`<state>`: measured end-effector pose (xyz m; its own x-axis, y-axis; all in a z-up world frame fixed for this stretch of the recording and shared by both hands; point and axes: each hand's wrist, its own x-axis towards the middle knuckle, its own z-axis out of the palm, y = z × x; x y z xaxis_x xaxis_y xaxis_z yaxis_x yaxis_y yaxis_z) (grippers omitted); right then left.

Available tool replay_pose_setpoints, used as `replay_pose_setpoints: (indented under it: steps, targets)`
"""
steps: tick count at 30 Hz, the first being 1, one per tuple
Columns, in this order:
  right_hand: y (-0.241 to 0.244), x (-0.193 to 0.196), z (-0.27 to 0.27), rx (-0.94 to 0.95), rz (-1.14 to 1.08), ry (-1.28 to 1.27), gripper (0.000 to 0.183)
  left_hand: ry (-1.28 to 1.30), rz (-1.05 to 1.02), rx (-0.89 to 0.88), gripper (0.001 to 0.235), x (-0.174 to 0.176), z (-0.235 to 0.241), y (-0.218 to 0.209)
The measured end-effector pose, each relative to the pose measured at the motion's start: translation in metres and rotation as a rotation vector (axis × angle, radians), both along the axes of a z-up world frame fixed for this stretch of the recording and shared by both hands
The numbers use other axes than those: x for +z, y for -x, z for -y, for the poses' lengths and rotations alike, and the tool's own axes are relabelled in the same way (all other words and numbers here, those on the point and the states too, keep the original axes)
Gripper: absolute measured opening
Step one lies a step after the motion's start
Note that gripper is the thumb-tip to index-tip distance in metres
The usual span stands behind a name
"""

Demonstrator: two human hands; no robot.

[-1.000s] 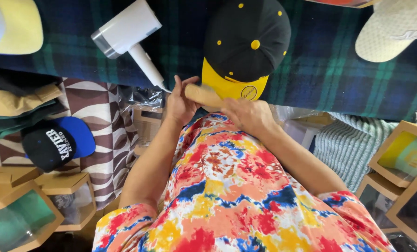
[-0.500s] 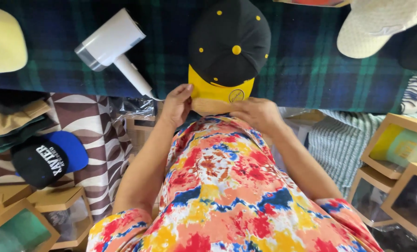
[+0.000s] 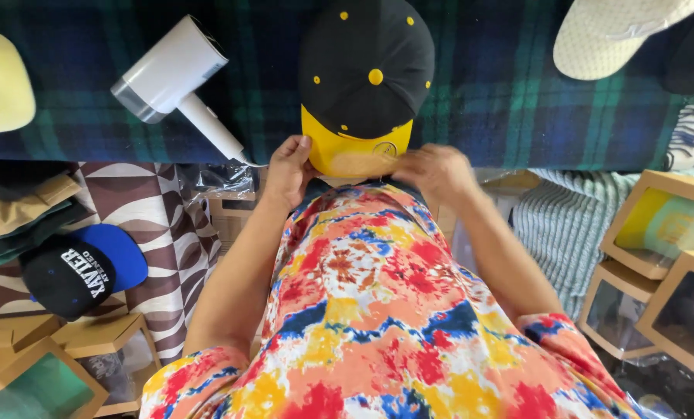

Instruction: The person uses a brush to clean the exterior and interior of a black and yellow cap. They brush the crown, brim, and inner lining, then flip the cap to clean the underside of the brim and the inside panels.

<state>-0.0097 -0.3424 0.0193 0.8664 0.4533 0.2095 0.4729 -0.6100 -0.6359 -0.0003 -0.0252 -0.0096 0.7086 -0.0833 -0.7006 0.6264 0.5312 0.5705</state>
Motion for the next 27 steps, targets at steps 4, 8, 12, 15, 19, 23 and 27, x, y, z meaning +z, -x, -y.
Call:
replay_pose_setpoints:
  steps: [4, 8, 12, 15, 19, 23, 27]
  targets:
    - [0.008, 0.006, 0.123, -0.231, -0.038, 0.283, 0.024, -0.034, 0.024, 0.009, 0.018, 0.034, 0.006, -0.004]
    - [0.012, 0.037, 0.093, -0.167, 0.008, 0.315, 0.013, -0.160, 0.071, -0.081, 0.020, 0.049, 0.007, 0.002]
    - [-0.020, 0.045, -0.028, 0.044, 0.247, 0.267, 0.019, -0.237, 0.138, -0.096, 0.018, 0.039, 0.015, 0.012]
    - [-0.068, 0.038, 0.012, 0.108, 0.356, 0.410, 0.024, -0.187, 0.131, -0.039, 0.020, 0.055, 0.014, 0.010]
    - [-0.061, 0.021, 0.124, 0.052, 0.204, 0.399, 0.029, -0.213, 0.181, -0.057, 0.020, 0.052, 0.016, 0.008]
    - [-0.038, 0.051, 0.077, -0.040, -0.016, 0.165, 0.019, -0.250, 0.158, -0.028, 0.022, 0.056, 0.015, 0.013]
    - [-0.066, 0.011, 0.047, 0.086, 0.078, 0.171, 0.023, -0.235, 0.126, -0.013, 0.019, 0.056, 0.021, 0.008]
